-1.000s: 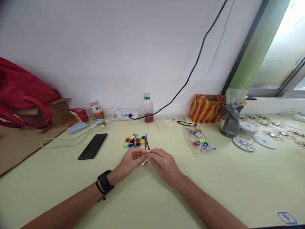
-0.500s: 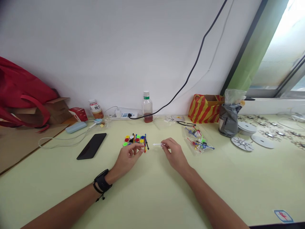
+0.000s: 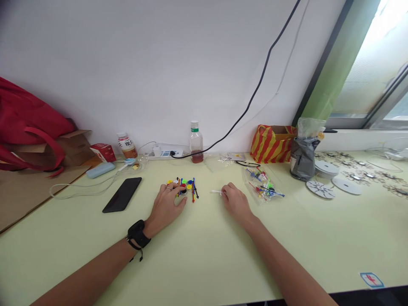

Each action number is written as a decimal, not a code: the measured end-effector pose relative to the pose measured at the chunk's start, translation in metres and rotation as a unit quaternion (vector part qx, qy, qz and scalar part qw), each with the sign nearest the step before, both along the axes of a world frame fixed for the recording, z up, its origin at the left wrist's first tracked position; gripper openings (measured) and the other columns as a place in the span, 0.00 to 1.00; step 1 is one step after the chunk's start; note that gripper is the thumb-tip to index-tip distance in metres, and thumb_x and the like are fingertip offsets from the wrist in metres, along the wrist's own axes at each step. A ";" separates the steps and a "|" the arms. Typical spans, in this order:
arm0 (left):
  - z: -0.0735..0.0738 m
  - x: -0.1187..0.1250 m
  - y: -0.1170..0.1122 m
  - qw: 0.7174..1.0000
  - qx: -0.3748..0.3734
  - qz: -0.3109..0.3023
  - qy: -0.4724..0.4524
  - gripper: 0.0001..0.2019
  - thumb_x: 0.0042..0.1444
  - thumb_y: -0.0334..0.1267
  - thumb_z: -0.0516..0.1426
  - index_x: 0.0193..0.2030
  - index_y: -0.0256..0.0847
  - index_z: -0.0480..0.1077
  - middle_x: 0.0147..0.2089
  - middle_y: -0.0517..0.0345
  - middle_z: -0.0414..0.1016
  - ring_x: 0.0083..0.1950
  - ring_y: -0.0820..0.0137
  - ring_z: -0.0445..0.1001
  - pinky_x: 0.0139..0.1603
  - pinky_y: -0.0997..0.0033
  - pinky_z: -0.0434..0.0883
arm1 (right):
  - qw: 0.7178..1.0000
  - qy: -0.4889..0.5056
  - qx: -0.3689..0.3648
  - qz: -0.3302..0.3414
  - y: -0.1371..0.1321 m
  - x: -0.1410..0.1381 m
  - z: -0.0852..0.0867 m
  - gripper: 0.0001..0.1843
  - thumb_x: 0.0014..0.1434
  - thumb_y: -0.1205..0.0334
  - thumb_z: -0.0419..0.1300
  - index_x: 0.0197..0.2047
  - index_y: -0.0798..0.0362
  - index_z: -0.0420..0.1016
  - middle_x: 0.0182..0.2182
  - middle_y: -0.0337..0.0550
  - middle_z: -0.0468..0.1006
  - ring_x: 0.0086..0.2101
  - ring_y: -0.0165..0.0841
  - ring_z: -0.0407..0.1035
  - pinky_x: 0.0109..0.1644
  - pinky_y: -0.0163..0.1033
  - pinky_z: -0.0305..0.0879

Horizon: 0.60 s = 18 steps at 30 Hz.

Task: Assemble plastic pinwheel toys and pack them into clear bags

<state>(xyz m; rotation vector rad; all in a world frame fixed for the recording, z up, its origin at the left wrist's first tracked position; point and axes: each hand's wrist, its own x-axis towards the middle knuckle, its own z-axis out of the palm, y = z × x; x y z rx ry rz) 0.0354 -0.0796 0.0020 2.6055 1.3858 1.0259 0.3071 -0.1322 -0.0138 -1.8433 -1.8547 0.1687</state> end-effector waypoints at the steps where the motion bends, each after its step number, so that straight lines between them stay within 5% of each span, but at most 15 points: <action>1: -0.001 0.000 0.000 1.000 0.002 -0.005 -0.003 0.12 0.58 0.35 0.61 0.48 0.43 0.77 0.51 0.46 0.76 0.51 0.51 0.68 0.52 0.49 0.70 | 1.000 0.002 0.000 -0.001 0.001 0.000 0.000 0.10 0.70 0.63 0.51 0.42 0.51 0.74 0.42 0.44 0.77 0.41 0.36 0.73 0.40 0.39 0.60; 14: -0.002 0.002 -0.007 0.999 -0.011 -0.034 -0.004 0.08 0.60 0.32 0.58 0.44 0.46 0.76 0.41 0.54 0.82 0.44 0.54 0.69 0.48 0.53 0.66 | 1.000 -0.031 0.003 -0.005 0.020 0.010 -0.006 0.10 0.71 0.64 0.52 0.41 0.51 0.74 0.42 0.45 0.77 0.41 0.36 0.72 0.39 0.38 0.58; 18: -0.002 0.002 -0.006 0.999 -0.004 -0.031 -0.015 0.11 0.61 0.33 0.58 0.49 0.44 0.77 0.47 0.51 0.81 0.49 0.53 0.69 0.53 0.51 0.66 | 0.998 -0.061 -0.017 -0.031 0.033 0.015 -0.003 0.10 0.72 0.65 0.51 0.42 0.52 0.73 0.42 0.46 0.76 0.41 0.36 0.73 0.37 0.38 0.57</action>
